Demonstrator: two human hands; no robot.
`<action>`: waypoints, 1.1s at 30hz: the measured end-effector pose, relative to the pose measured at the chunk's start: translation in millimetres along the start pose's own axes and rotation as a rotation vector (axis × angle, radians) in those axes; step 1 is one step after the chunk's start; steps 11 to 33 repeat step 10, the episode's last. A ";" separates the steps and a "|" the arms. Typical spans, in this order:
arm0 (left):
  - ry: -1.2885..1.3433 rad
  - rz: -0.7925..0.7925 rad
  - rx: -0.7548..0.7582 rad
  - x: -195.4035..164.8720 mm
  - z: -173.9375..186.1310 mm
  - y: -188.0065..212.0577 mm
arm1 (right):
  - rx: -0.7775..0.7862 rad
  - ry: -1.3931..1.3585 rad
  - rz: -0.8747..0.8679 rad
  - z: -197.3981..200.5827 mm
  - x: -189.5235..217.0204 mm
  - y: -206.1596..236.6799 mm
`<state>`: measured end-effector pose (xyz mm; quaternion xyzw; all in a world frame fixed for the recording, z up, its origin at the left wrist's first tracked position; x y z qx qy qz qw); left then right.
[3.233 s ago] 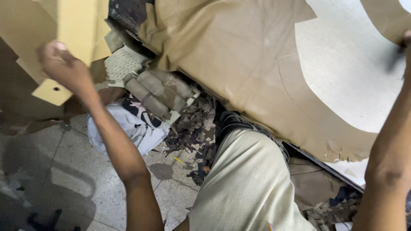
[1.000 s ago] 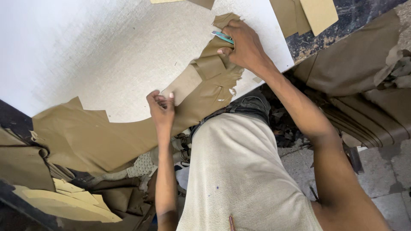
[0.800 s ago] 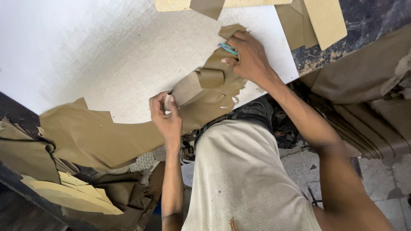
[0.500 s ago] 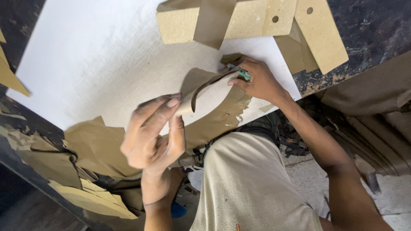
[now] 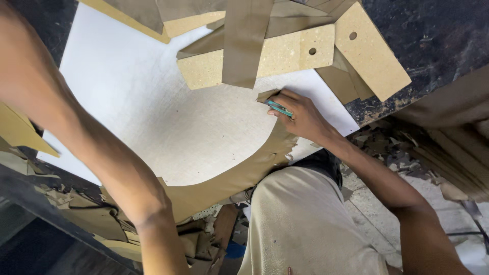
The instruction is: The person places a wooden pattern piece on a large sheet of brown fabric, traces its outline with a marker, and cuts along the traced line with a utility knife. They repeat this process with multiple pattern pieces, removing cut fabric pieces and repositioning the pattern for subsequent cuts.
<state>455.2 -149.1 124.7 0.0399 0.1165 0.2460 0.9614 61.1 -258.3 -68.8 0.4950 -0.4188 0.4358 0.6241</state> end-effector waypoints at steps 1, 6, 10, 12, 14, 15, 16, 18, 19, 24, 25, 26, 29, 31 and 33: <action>0.048 -0.186 -0.052 -22.1 7.3 9.1 | -0.018 0.005 0.017 0.8 -0.3 0.8; 0.343 -0.383 0.030 -201.4 51.3 132.1 | -0.077 0.006 0.102 -1.7 3.0 4.2; 0.879 0.540 0.556 -256.3 65.6 227.6 | -0.230 0.146 0.127 -5.6 9.1 10.1; 0.879 0.540 0.556 -256.3 65.6 227.6 | -0.230 0.146 0.127 -5.6 9.1 10.1; 0.879 0.540 0.556 -256.3 65.6 227.6 | -0.230 0.146 0.127 -5.6 9.1 10.1; 0.879 0.540 0.556 -256.3 65.6 227.6 | -0.230 0.146 0.127 -5.6 9.1 10.1; 0.879 0.540 0.556 -256.3 65.6 227.6 | -0.230 0.146 0.127 -5.6 9.1 10.1; 0.879 0.540 0.556 -256.3 65.6 227.6 | -0.230 0.146 0.127 -5.6 9.1 10.1; 0.879 0.540 0.556 -256.3 65.6 227.6 | -0.230 0.146 0.127 -5.6 9.1 10.1; 0.879 0.540 0.556 -256.3 65.6 227.6 | -0.230 0.146 0.127 -5.6 9.1 10.1; 0.879 0.540 0.556 -256.3 65.6 227.6 | -0.230 0.146 0.127 -5.6 9.1 10.1; 0.879 0.540 0.556 -256.3 65.6 227.6 | -0.230 0.146 0.127 -5.6 9.1 10.1; 0.879 0.540 0.556 -256.3 65.6 227.6 | -0.230 0.146 0.127 -5.6 9.1 10.1; 0.879 0.540 0.556 -256.3 65.6 227.6 | -0.230 0.146 0.127 -5.6 9.1 10.1; 0.879 0.540 0.556 -256.3 65.6 227.6 | -0.230 0.146 0.127 -5.6 9.1 10.1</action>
Point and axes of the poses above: each hand's wrist, its own y-axis away from the middle knuckle, its own z-axis out of the back of the hand, x = y × z, the point moved 2 cm from there along -y, towards the middle knuckle, and after that the axes turned 11 degrees about x, right-handed, at the moved point
